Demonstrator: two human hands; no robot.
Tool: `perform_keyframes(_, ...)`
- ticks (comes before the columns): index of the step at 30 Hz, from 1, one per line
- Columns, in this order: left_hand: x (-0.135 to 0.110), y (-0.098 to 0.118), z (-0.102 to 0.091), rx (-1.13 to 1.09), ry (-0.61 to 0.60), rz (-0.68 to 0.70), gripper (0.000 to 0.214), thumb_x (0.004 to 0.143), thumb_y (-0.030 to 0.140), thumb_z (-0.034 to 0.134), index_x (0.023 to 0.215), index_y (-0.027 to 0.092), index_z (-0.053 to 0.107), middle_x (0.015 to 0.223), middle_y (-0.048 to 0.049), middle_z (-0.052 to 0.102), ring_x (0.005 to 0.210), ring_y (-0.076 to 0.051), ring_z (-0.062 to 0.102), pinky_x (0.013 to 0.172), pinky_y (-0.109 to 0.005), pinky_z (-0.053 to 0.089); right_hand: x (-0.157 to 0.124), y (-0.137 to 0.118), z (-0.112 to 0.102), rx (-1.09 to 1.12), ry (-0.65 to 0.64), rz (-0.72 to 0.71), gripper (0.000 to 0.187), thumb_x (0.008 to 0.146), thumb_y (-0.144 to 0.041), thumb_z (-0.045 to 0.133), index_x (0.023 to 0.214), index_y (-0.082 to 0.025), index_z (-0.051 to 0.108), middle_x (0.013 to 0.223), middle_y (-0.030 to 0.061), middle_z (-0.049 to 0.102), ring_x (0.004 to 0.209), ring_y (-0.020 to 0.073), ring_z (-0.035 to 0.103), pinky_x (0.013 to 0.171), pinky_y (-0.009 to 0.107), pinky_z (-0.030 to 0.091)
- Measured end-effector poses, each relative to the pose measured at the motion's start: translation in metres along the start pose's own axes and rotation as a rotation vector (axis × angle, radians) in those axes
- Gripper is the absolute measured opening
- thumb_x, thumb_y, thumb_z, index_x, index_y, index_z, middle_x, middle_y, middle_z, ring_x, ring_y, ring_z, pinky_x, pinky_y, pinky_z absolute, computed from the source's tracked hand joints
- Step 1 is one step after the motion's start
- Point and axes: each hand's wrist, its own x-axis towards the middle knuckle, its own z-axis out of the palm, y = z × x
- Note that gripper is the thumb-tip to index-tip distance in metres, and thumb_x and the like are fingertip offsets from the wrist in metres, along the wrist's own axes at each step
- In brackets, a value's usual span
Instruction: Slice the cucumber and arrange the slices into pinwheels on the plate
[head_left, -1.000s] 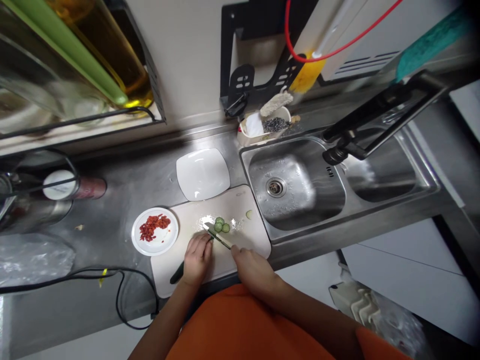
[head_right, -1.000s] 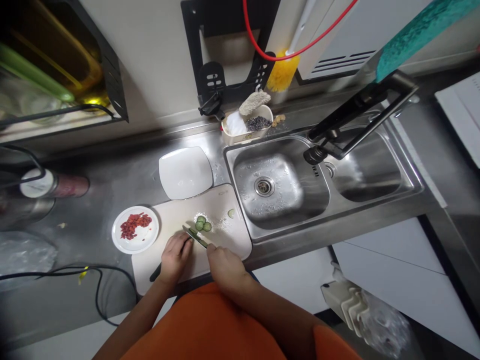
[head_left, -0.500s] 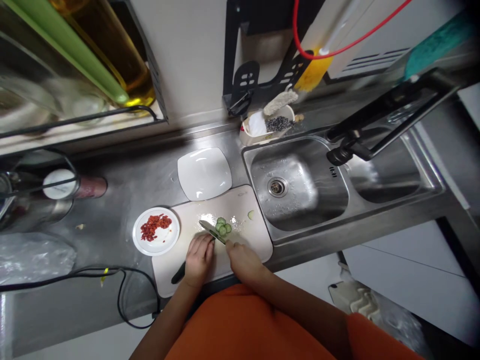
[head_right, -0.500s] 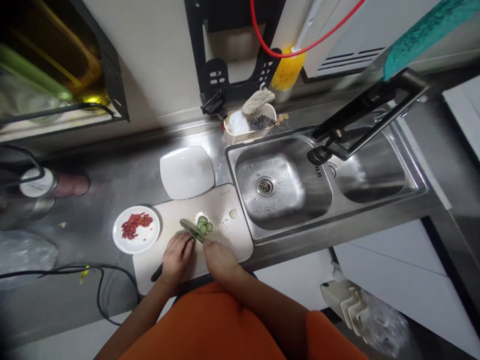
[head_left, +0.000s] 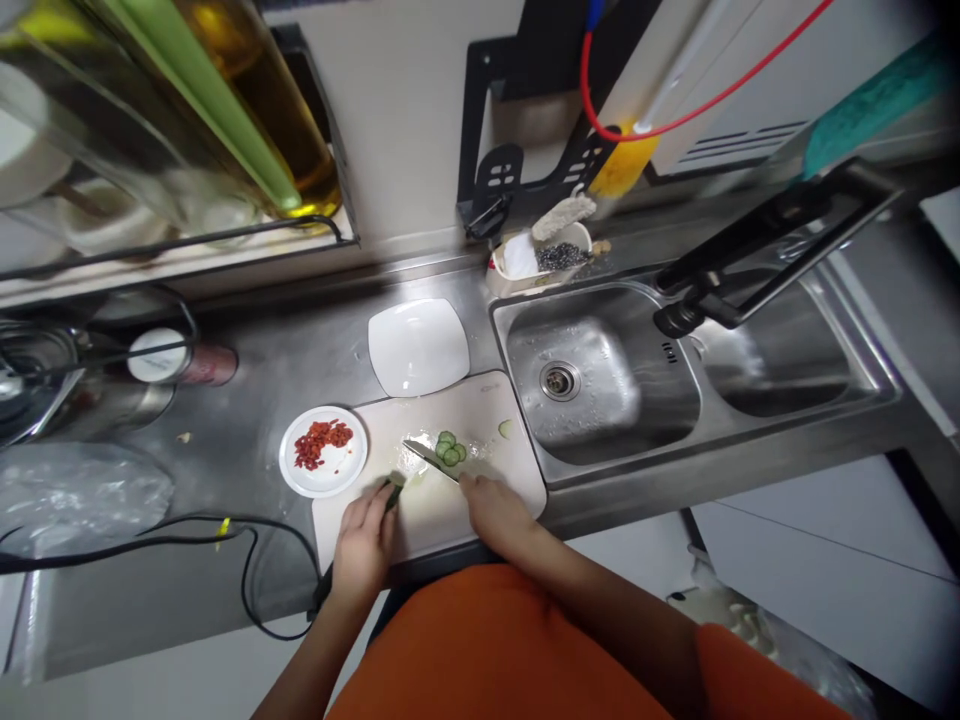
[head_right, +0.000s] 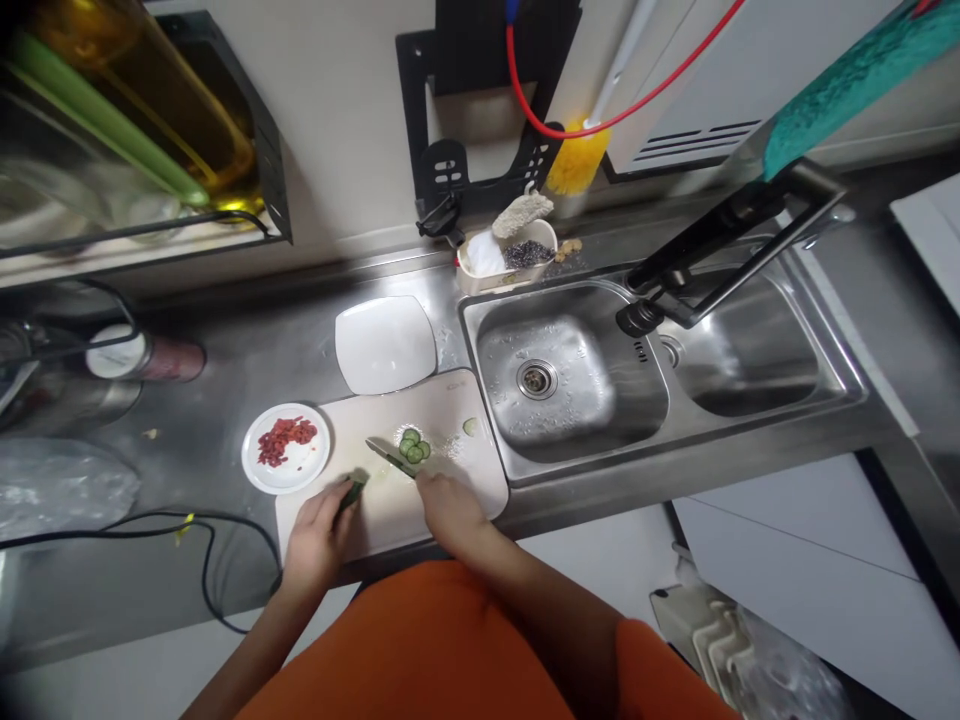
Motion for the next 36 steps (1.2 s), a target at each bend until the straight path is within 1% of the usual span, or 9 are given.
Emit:
perform_keyframes(3, -0.020, -0.023, -0.012, 0.072, 0.039, -0.087, 0.032, 0.088, 0.029, 0.045, 0.117, 0.021, 0.055, 0.116, -0.0084, 0.062, 0.104, -0.024, 0.057, 0.094, -0.040, 0.044, -0.004, 0.005, 0.000, -0.053, 0.031, -0.028, 0.035, 0.084, -0.004, 0.034, 0.109, -0.017, 0.054, 0.092, 0.0098, 0.061, 0.079, 0.0191, 0.060, 0.062, 0.026, 0.040)
perform_keyframes(7, -0.037, -0.043, -0.015, 0.113, 0.074, -0.150, 0.033, 0.088, 0.032, 0.044, 0.118, 0.019, 0.055, 0.113, -0.0096, 0.063, 0.102, -0.024, 0.058, 0.092, -0.040, 0.045, -0.015, 0.014, -0.007, -0.112, 0.127, -0.105, 0.037, 0.082, -0.005, 0.038, 0.114, -0.017, 0.051, 0.105, 0.0112, 0.056, 0.080, 0.0184, 0.057, 0.065, 0.027, 0.040)
perform_keyframes(12, -0.035, -0.038, -0.018, 0.108, 0.142, -0.122, 0.033, 0.087, 0.034, 0.047, 0.116, 0.019, 0.055, 0.113, -0.0114, 0.062, 0.107, -0.026, 0.055, 0.094, -0.043, 0.043, -0.023, 0.026, -0.016, -0.173, 0.227, -0.157, 0.043, 0.086, -0.009, 0.037, 0.127, -0.019, 0.043, 0.114, 0.0120, 0.051, 0.085, 0.0184, 0.054, 0.070, 0.029, 0.040)
perform_keyframes(16, -0.004, 0.004, -0.018, -0.009, 0.213, -0.044, 0.027, 0.086, 0.034, 0.053, 0.108, 0.020, 0.057, 0.107, -0.0102, 0.061, 0.105, -0.024, 0.054, 0.092, -0.041, 0.043, -0.019, 0.031, -0.013, -0.206, 0.283, -0.185, 0.037, 0.090, -0.011, 0.035, 0.125, -0.018, 0.045, 0.111, 0.0114, 0.052, 0.085, 0.0176, 0.053, 0.072, 0.029, 0.039)
perform_keyframes(19, 0.033, 0.044, -0.006, -0.198, 0.047, 0.079, 0.025, 0.084, 0.035, 0.056, 0.105, 0.022, 0.057, 0.097, -0.0071, 0.061, 0.094, -0.020, 0.057, 0.082, -0.034, 0.048, -0.015, 0.032, -0.010, -0.252, 0.313, -0.193, 0.027, 0.091, -0.012, 0.035, 0.112, -0.017, 0.051, 0.105, 0.0096, 0.053, 0.080, 0.0165, 0.052, 0.068, 0.028, 0.038)
perform_keyframes(22, 0.065, 0.069, 0.012, -0.248, -0.115, 0.132, 0.022, 0.081, 0.034, 0.060, 0.098, 0.021, 0.058, 0.091, -0.0055, 0.060, 0.086, -0.019, 0.057, 0.076, -0.032, 0.048, -0.013, 0.032, -0.010, -0.298, 0.327, -0.202, 0.019, 0.092, -0.014, 0.037, 0.103, -0.017, 0.053, 0.101, 0.0088, 0.053, 0.079, 0.0160, 0.052, 0.066, 0.027, 0.037)
perform_keyframes(25, 0.085, 0.071, 0.024, -0.234, -0.171, 0.143, 0.013, 0.081, 0.031, 0.060, 0.088, 0.020, 0.058, 0.086, -0.0040, 0.058, 0.083, -0.018, 0.055, 0.075, -0.032, 0.046, -0.013, 0.035, -0.009, -0.329, 0.339, -0.232, 0.016, 0.092, -0.014, 0.039, 0.100, -0.017, 0.053, 0.100, 0.0082, 0.054, 0.082, 0.0173, 0.052, 0.067, 0.028, 0.038)
perform_keyframes(30, 0.107, 0.057, 0.031, -0.264, -0.200, 0.125, 0.010, 0.082, 0.027, 0.057, 0.076, 0.019, 0.052, 0.078, -0.0012, 0.053, 0.075, -0.016, 0.051, 0.070, -0.029, 0.043, -0.020, 0.040, -0.007, -0.301, 0.326, -0.257, 0.017, 0.092, -0.013, 0.038, 0.096, -0.017, 0.054, 0.098, 0.0078, 0.055, 0.080, 0.0181, 0.052, 0.068, 0.030, 0.037)
perform_keyframes(36, 0.112, 0.062, 0.031, -0.238, -0.155, 0.122, 0.011, 0.082, 0.029, 0.056, 0.078, 0.019, 0.053, 0.079, -0.0021, 0.052, 0.077, -0.016, 0.050, 0.071, -0.030, 0.042, -0.028, 0.039, -0.013, -0.253, 0.257, -0.226, 0.023, 0.092, -0.013, 0.035, 0.101, -0.017, 0.055, 0.102, 0.0098, 0.056, 0.083, 0.0194, 0.053, 0.071, 0.031, 0.037)
